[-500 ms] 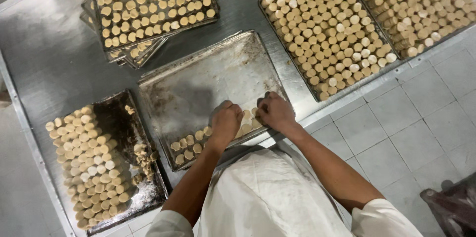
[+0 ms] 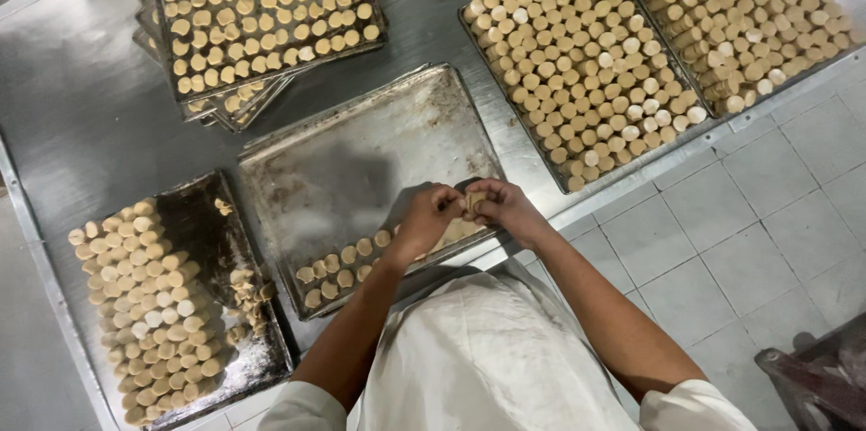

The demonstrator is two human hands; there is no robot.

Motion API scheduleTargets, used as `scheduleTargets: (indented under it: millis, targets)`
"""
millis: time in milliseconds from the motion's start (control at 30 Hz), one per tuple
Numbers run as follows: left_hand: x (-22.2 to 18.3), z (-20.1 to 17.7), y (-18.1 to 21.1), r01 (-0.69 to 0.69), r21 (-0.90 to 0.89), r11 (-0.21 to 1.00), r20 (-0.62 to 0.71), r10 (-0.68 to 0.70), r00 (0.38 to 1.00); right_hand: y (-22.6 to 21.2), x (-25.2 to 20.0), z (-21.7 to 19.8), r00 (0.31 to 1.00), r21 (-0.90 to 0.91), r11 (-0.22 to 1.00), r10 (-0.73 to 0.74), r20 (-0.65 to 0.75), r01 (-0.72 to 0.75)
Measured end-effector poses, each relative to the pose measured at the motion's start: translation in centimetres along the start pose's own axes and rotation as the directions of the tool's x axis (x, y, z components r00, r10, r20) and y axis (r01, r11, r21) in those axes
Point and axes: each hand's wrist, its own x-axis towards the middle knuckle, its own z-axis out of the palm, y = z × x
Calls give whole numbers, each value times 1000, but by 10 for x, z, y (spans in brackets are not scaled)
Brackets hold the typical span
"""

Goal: The person picks up small circular dough pieces from a tray and arranges them into rows on a different rectangular tray by hand.

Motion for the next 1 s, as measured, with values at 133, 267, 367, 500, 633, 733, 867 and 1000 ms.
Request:
scheduleTargets:
  millis: [133, 267, 367, 500, 633, 733, 867, 1000]
  targets:
    - [14, 0, -7, -6, 355, 935, -137, 58, 989, 3, 5, -24, 999, 110, 994, 5, -33, -2]
    - [21, 10, -17, -139, 548, 825, -122, 243, 962, 1, 4, -43, 995, -67, 997, -47, -86, 41]
    - [20, 23, -17, -113, 615, 780, -204, 296, 933, -7, 1, -50, 998, -124, 992, -10, -56, 3]
    - [29, 35, -9, -170, 467, 868, -150, 267, 952, -14, 0, -55, 995, -322, 944, -91, -27, 78]
    - [40, 54, -3, -158, 233, 960, -71, 179, 981, -13, 5, -67, 998, -336, 939, -66, 16, 68]
    - [49, 56, -2, -215, 211, 953, -45, 230, 972, -9, 8, -77, 1000, -206, 978, -30, -7, 28]
    - [51, 52, -9, 10, 499, 867, -114, 54, 992, -7, 8, -86, 995, -147, 989, -37, -90, 23]
    - [49, 56, -18, -97, 203, 974, -117, 122, 986, -5, 10, -85, 999, -346, 938, -39, -34, 24]
